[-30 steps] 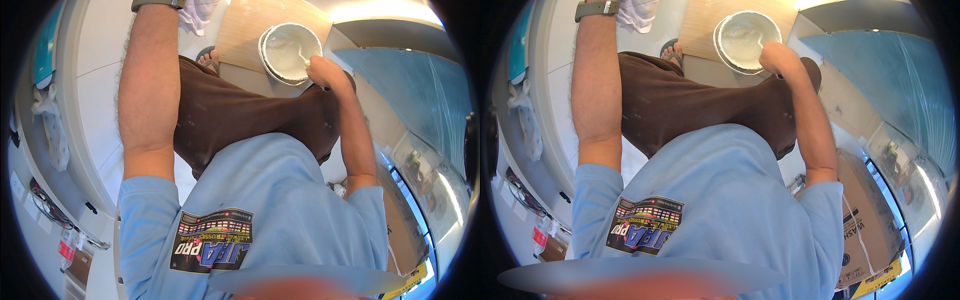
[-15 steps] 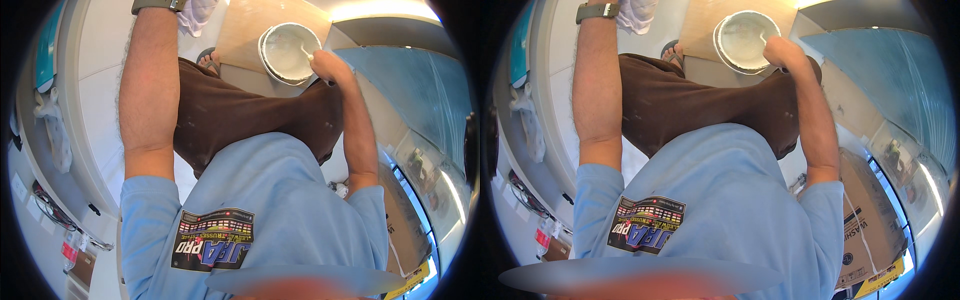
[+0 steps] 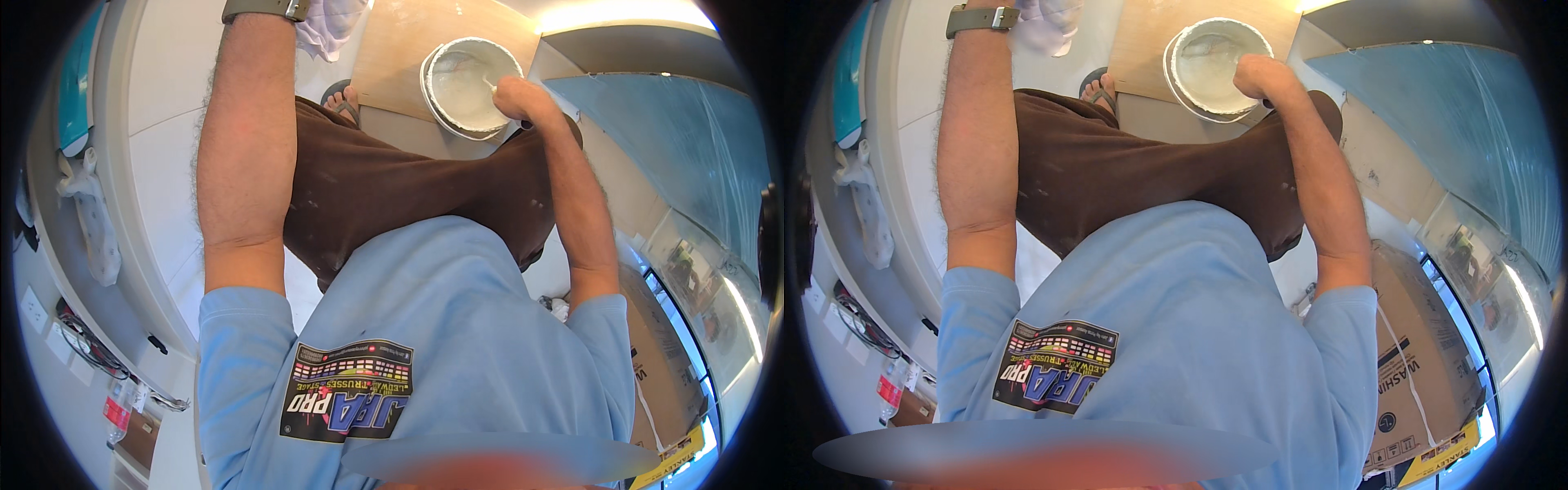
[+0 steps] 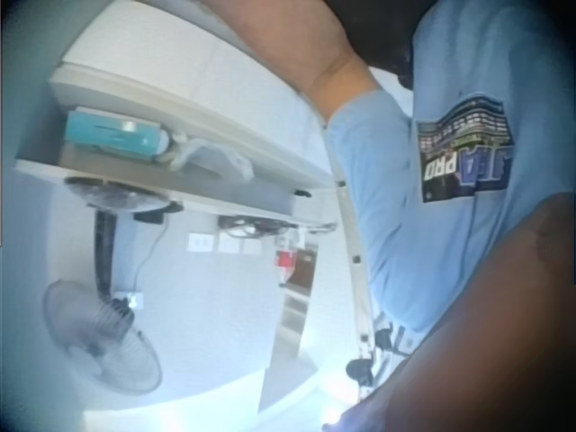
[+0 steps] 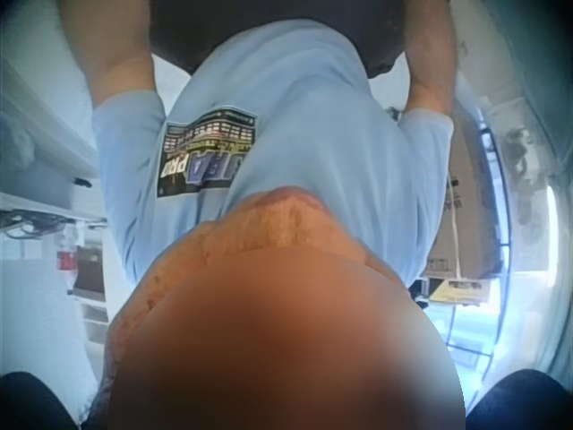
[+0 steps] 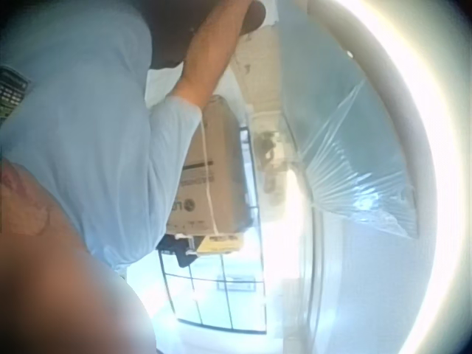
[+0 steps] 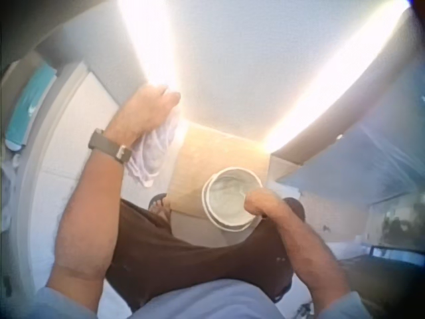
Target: The person walks into a room and begins painting a ceiling section with a roller. They repeatedly dip the roller into a paint bucket, apply white paint to the ceiling, and wipe excess paint with a cloth. The task continues with consistent rolling and wiping motions.
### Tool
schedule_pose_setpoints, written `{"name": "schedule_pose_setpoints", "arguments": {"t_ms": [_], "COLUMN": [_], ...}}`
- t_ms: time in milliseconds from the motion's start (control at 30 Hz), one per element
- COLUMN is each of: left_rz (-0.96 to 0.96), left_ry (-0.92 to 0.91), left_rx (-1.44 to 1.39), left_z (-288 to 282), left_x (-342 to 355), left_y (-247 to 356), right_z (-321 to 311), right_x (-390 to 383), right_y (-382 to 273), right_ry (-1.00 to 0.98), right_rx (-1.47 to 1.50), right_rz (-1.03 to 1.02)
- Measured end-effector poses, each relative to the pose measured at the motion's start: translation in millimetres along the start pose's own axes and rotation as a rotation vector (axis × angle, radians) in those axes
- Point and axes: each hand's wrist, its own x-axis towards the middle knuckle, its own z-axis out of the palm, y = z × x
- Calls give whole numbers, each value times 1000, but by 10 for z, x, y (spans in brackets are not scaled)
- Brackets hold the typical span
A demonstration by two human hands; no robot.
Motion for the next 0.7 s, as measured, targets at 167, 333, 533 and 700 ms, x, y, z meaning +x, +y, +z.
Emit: {"name": "schedule_pose_setpoints", "arguments": {"t_ms": [167,333,533,700], "left_rz": [118,25,-12,-227], "left_ry": [36,-30,-116,-106], "left_rx": [8,-7,-61,-296], "left_z": [33,-17,-70,-94], "left_x": [-57,-2,-50,17], "left_y": [-25,1,47,63], "right_z": [70,65,78,10], "right_x": [-123,9,-144,-80], "right_y": [109,91,112,42], "right_ry": [41,58,79,29], "right_rx": [21,42,17,15], "right_rz": [-47,-51,7,-25]}}
